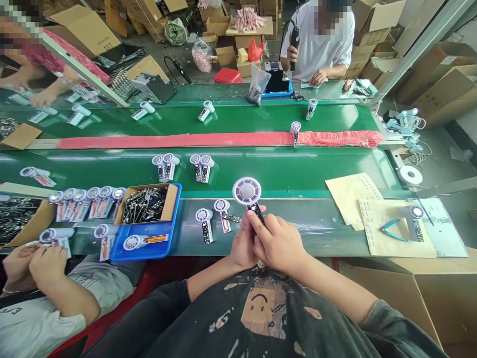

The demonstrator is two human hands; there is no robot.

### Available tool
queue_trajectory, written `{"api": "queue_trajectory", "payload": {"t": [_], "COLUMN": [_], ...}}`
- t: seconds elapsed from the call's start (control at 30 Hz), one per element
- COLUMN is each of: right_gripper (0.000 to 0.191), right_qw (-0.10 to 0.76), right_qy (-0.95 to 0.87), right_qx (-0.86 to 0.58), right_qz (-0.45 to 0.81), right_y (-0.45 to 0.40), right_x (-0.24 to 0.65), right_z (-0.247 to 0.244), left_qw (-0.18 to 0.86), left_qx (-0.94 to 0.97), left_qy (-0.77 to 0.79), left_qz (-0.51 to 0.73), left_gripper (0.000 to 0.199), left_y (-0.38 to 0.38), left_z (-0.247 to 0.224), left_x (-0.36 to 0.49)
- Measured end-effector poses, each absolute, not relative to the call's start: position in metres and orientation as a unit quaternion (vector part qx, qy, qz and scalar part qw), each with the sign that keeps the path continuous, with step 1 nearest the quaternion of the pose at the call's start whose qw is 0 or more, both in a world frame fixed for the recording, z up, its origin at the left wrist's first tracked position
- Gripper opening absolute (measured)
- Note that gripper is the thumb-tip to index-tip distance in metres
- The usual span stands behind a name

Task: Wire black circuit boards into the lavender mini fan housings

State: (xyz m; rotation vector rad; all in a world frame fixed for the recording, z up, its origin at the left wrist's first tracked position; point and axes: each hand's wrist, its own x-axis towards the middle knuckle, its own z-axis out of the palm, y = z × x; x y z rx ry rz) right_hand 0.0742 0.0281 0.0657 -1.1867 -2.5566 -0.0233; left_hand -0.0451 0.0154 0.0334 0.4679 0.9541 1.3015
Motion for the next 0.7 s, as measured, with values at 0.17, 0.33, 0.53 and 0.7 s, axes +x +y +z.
{"api": "queue_trajectory", "payload": {"t": [0.17,0.33,0.53,0.7], "right_gripper": [0.059,0.059,0.075,0.063], "right_qw": [0.165,0.203,0.280,0.163], "right_qy": [-0.895,-0.875,-0.849,-0.681], "right_qx": [-0.414,-0.439,-0.387,-0.626], "right_qz": [-0.028,0.001,0.227,0.344], "right_y": [0.031,0.029,0.036,0.052], "right_x": [0.077,0.079,0.098,0.141], "right_z": [0.060,0.056,0.044,-0.023], "left_qw": [0.683,0.749,0.756,0.722], "left_qx": [0.216,0.189,0.185,0.179], "left_qy": [0.413,0.343,0.378,0.398], "left_qz": [0.563,0.534,0.502,0.536], "left_gripper": [0.055,0.056,0.039,0.035], "left_y": [0.012,0.017,0.031,0.032], "left_z": [0.026,0.030,0.022,-0.007], "left_x": [-0.038,-0.032,-0.044,-0.073]}}
